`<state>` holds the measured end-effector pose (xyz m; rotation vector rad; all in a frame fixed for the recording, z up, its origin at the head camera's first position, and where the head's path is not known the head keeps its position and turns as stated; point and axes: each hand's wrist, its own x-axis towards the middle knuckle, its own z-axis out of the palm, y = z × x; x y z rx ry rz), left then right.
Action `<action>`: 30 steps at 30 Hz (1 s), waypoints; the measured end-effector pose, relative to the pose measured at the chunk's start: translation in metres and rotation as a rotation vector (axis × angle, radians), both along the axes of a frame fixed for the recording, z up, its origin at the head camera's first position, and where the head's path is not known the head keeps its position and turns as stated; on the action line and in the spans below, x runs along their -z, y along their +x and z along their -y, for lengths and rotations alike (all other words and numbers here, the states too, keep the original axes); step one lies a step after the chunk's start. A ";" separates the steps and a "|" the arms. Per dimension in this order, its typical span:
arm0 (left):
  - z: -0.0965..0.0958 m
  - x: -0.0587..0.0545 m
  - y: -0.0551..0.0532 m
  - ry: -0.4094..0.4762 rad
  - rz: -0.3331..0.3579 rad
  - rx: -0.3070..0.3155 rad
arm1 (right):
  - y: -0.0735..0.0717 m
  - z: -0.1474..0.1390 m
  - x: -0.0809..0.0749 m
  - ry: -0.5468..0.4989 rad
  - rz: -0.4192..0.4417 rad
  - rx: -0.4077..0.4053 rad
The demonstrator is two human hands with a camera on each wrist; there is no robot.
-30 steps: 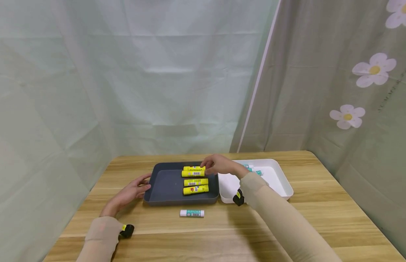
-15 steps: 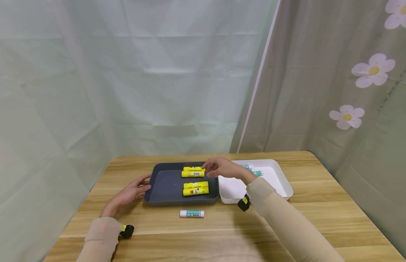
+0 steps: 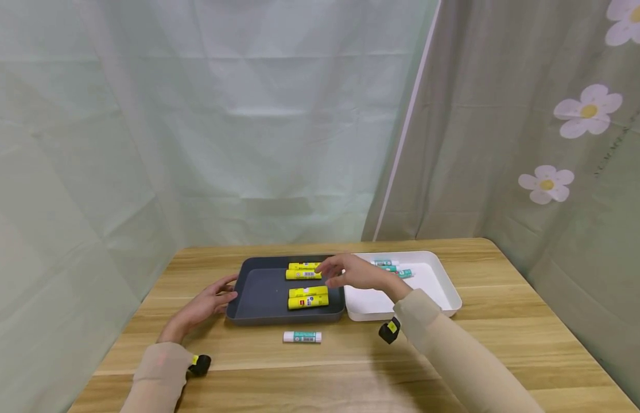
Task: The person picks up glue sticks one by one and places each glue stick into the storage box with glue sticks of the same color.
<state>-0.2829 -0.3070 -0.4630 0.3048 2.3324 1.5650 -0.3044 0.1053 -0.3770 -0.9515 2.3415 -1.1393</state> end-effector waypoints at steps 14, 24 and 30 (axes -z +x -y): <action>0.001 0.002 -0.001 -0.001 0.004 -0.001 | 0.024 0.009 0.012 -0.025 -0.019 -0.019; -0.001 0.002 -0.001 0.001 0.007 0.005 | 0.043 0.011 0.018 -0.012 -0.028 -0.009; 0.000 0.001 0.000 0.004 -0.003 0.018 | 0.049 0.013 0.023 -0.030 -0.045 -0.026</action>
